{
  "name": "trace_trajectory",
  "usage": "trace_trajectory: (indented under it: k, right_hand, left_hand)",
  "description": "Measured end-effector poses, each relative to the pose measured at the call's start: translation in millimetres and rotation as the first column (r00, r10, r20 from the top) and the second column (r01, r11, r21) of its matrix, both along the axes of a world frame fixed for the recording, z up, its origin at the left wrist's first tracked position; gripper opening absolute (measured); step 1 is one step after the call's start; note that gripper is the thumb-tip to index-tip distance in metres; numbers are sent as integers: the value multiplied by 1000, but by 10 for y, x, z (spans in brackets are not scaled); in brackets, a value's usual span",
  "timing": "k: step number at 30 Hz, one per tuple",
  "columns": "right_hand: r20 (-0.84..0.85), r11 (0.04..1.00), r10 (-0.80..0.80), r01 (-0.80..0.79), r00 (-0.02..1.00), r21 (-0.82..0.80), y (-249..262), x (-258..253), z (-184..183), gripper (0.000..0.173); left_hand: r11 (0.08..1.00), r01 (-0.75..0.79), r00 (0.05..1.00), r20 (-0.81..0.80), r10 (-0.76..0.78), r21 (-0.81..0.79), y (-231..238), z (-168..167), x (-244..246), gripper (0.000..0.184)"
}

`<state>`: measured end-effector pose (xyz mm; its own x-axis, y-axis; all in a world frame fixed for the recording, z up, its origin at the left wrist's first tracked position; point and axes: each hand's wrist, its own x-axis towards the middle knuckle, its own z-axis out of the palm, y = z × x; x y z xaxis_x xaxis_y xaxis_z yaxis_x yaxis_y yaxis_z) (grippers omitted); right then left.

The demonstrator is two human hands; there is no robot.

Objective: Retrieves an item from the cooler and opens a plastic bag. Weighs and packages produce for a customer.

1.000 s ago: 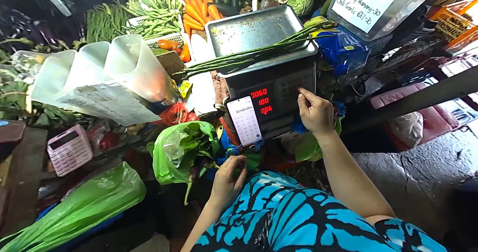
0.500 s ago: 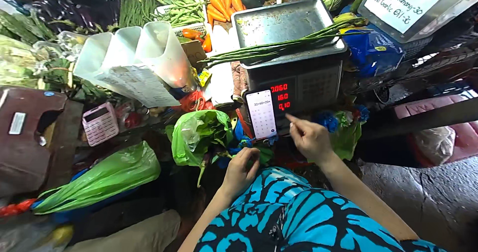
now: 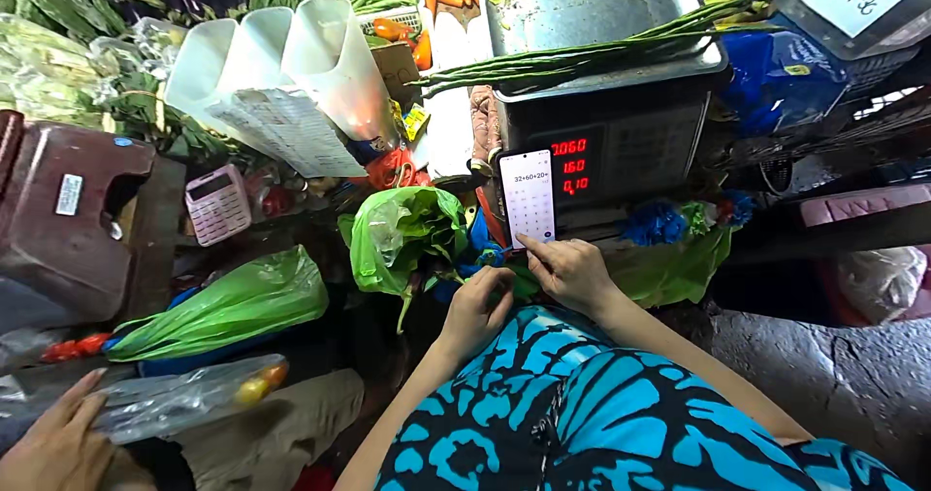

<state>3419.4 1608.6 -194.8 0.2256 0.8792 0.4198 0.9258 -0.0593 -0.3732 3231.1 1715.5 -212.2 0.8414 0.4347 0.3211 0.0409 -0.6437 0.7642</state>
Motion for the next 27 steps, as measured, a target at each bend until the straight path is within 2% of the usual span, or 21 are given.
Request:
trace_trajectory:
  k: [2, 5, 7, 9, 11, 12, 14, 17, 20, 22, 24, 26, 27]
  right_hand:
    - [8, 999, -19, 19, 1000, 49, -39, 15, -20, 37]
    - [-21, 999, -36, 36, 999, 14, -96, 59, -35, 38]
    - [-85, 994, -56, 64, 995, 87, -92, 144, 99, 36]
    - [-56, 969, -127, 135, 990, 208, -32, 372, 413, 34]
    - [70, 937, -248, 221, 966, 271, 85, 749, 862, 35]
    - [129, 929, -317, 280, 940, 241, 161, 965, 1107, 38]
    - [163, 930, -366, 358, 916, 79, 340, 1416, 1557, 46]
    - [131, 940, -200, 228, 971, -253, 651, 2125, 1879, 53]
    - [195, 896, -62, 140, 979, -421, 844, 2420, 1934, 27]
    - [274, 905, -22, 136, 961, -404, 867, 2432, 1858, 20]
    - [310, 951, -32, 124, 950, -282, 926, 2387, 1795, 20]
    - [326, 987, 29, 24, 945, -158, 963, 2027, 2046, 25]
    - [370, 993, 98, -66, 924, -98, 962, 1734, 2204, 28]
  left_hand:
    - [1000, -9, 1000, -4, 9, -3, 2, 3, -11, 21]
    - [1000, -8, 1000, 8, 8, -28, 6, 13, 1, 21]
    - [1000, -4, 1000, 24, 5, -29, 14, 29, 28, 21]
    - [1000, -6, 999, 34, 7, -19, 18, 47, 38, 21]
    - [1000, -9, 999, 38, 9, -9, 14, 64, 31, 21]
    - [1000, -8, 999, 32, 9, -9, 6, 77, 22, 21]
    - [1000, 5, 1000, -17, -5, -31, 4, 144, 16, 22]
    - [993, 52, 990, -122, -65, -109, 25, 321, 6, 27]
    - [990, 68, 990, -115, -82, -120, 83, 495, 8, 28]
    - [998, 36, 996, -77, -40, -51, 167, 662, 7, 28]
    - [990, -85, 996, -8, 86, 110, 259, 908, 12, 34]
    - [917, -273, 960, 140, 242, 291, 358, 1232, 43, 49]
    - [848, -380, 921, 238, 310, 369, 406, 1419, 66, 54]
